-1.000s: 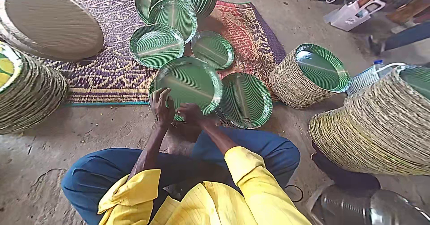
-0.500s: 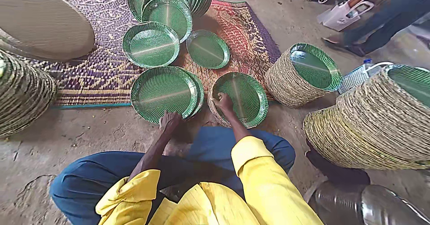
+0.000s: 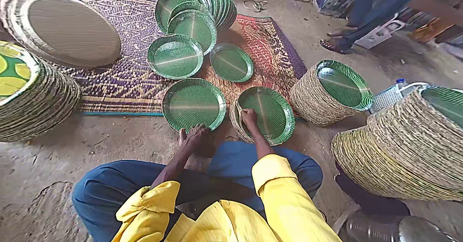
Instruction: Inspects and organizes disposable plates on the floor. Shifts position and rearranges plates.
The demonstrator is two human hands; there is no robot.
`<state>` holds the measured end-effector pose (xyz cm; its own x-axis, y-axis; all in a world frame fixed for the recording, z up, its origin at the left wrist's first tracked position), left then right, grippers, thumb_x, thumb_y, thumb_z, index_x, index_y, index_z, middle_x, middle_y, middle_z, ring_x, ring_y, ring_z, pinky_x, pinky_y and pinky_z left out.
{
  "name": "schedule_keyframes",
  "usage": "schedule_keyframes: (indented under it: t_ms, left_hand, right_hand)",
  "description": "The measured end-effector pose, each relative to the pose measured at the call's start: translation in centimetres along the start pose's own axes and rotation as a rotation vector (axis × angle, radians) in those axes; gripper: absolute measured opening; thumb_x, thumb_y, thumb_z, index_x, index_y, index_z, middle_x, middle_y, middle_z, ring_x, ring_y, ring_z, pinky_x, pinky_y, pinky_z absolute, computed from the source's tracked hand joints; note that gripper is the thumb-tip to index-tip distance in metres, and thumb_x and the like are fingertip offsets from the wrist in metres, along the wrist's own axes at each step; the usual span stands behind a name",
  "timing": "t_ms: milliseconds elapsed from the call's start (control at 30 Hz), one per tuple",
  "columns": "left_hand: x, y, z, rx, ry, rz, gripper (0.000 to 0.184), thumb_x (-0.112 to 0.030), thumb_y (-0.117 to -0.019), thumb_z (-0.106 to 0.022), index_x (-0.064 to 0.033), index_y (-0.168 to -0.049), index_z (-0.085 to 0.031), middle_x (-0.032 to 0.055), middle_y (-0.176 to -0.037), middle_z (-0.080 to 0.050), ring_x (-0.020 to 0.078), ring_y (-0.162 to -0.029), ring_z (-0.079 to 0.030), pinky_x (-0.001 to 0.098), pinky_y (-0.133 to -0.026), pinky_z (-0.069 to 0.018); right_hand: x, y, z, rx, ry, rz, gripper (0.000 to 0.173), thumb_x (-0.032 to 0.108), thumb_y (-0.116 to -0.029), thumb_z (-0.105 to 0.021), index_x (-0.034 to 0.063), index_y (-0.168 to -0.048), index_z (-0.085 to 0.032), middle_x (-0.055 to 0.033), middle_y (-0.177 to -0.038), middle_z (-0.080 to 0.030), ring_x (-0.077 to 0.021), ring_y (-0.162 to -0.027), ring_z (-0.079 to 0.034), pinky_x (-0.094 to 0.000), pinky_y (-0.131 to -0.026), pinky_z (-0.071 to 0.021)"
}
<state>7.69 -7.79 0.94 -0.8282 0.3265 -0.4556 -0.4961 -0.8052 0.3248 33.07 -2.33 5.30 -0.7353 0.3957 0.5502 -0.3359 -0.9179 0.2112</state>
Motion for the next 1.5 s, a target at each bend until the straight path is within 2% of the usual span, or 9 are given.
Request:
schedule_keyframes:
  t_ms: [267, 800, 1000, 1067, 1167, 1233, 1300, 1400, 1500]
  left_hand:
    - [0.9, 0.3, -0.1, 0.057, 0.037, 0.038, 0.041, -0.037, -0.1048, -0.053, -0.0102, -0.133, -0.065, 0.0196, -0.140, -0.059, 0.0406, -0.135, -0.052, 0.0638, -0.109, -0.0386]
    - [1.1, 0.2, -0.3, 0.076, 0.021, 0.038, 0.040, -0.037, -0.1027, -0.057, -0.0096, -0.130, -0.067, 0.0189, -0.139, -0.060, 0.0397, -0.134, -0.053, 0.0639, -0.109, -0.0395]
    - [0.9, 0.6, -1.1, 0.020, -0.108, 0.023, 0.036, -0.031, -0.1028, -0.056, -0.0080, -0.129, -0.066, 0.0202, -0.135, -0.061, 0.0424, -0.131, -0.054, 0.0641, -0.108, -0.0411]
    - [0.6, 1.0, 0.4, -0.098, -0.025, -0.053, 0.034, -0.029, -0.1028, -0.057, -0.0054, -0.123, -0.069, 0.0202, -0.129, -0.065, 0.0405, -0.128, -0.057, 0.0612, -0.109, -0.0399]
    - [-0.9, 3.3, 4.9, -0.714, 0.070, -0.276, 0.027, -0.014, -0.1001, -0.054, -0.0002, -0.111, -0.075, 0.0193, -0.108, -0.074, 0.0362, -0.107, -0.070, 0.0537, -0.101, -0.0505]
    - [-1.5, 4.8, 7.0, -1.093, 0.031, -0.359, 0.024, -0.009, -0.0933, -0.057, -0.0023, -0.104, -0.077, 0.0157, -0.102, -0.075, 0.0320, -0.099, -0.072, 0.0491, -0.092, -0.0549]
    - [-1.4, 5.8, 7.7, -1.208, -0.034, -0.347, 0.023, -0.008, -0.0897, -0.058, -0.0021, -0.104, -0.076, 0.0183, -0.109, -0.074, 0.0362, -0.107, -0.070, 0.0516, -0.096, -0.0523]
    - [0.2, 5.4, 6.5, -0.931, -0.056, -0.148, 0.031, -0.007, -0.0897, -0.059, 0.0009, -0.117, -0.072, 0.0262, -0.122, -0.068, 0.0463, -0.119, -0.062, 0.0626, -0.105, -0.0439]
    - [2.1, 3.6, 3.9, -0.269, -0.057, 0.207, 0.048, -0.029, -0.1089, -0.034, 0.0017, -0.124, -0.067, 0.0262, -0.125, -0.067, 0.0432, -0.125, -0.060, 0.0611, -0.112, -0.0359]
  right_hand:
    - [-1.3, -0.3, 0.3, -0.085, -0.352, -0.093, 0.019, 0.009, -0.0999, -0.062, -0.0040, -0.107, -0.074, -0.0222, -0.109, -0.070, -0.0293, -0.105, -0.064, -0.0475, -0.096, -0.0483]
    - [-2.8, -0.2, 0.1, 0.058, -0.500, -0.241, 0.027, 0.010, -0.1022, -0.062, -0.0023, -0.126, -0.067, -0.0189, -0.129, -0.064, -0.0243, -0.115, -0.059, -0.0434, -0.097, -0.0469]
    - [1.0, 0.2, 3.0, -0.173, -0.297, 0.006, 0.026, 0.013, -0.1049, -0.057, -0.0040, -0.118, -0.071, -0.0228, -0.117, -0.070, -0.0289, -0.111, -0.064, -0.0449, -0.101, -0.0480]
    - [5.1, 1.6, 4.9, -0.222, -0.149, 0.242, 0.029, 0.014, -0.1067, -0.053, -0.0045, -0.119, -0.071, -0.0260, -0.118, -0.070, -0.0376, -0.115, -0.066, -0.0538, -0.105, -0.0471]
    - [11.3, 4.4, 2.8, -0.240, -0.110, 0.699, 0.021, 0.006, -0.1023, -0.057, -0.0064, -0.108, -0.074, -0.0255, -0.108, -0.071, -0.0390, -0.100, -0.070, -0.0561, -0.091, -0.0550]
    - [14.8, 6.8, -1.7, -0.080, -0.008, 0.899, 0.018, 0.003, -0.0978, -0.061, -0.0025, -0.105, -0.076, -0.0210, -0.105, -0.072, -0.0349, -0.097, -0.072, -0.0520, -0.088, -0.0581]
    - [16.1, 9.5, -6.9, 0.248, 0.128, 0.899, 0.022, 0.006, -0.0999, -0.058, -0.0047, -0.111, -0.073, -0.0229, -0.112, -0.071, -0.0373, -0.109, -0.068, -0.0525, -0.098, -0.0521]
    - [14.1, 12.4, -12.2, 0.586, 0.282, 0.772, 0.034, 0.014, -0.1026, -0.057, -0.0059, -0.130, -0.063, -0.0264, -0.126, -0.067, -0.0399, -0.121, -0.063, -0.0539, -0.108, -0.0450]
    - [11.7, 11.4, -13.7, 0.601, 0.377, 0.873, 0.031, 0.009, -0.1040, -0.052, -0.0067, -0.127, -0.065, -0.0255, -0.129, -0.066, -0.0394, -0.125, -0.061, -0.0538, -0.112, -0.0400]
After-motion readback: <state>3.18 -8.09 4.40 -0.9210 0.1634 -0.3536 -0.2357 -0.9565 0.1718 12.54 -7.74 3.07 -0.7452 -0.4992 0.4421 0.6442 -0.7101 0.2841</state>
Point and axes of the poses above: each hand's wrist, its own y-axis away from the middle knuckle, its own z-axis out of the back of the hand, x = y × z, the point moved 6 cm from there along -y, towards the middle knuckle
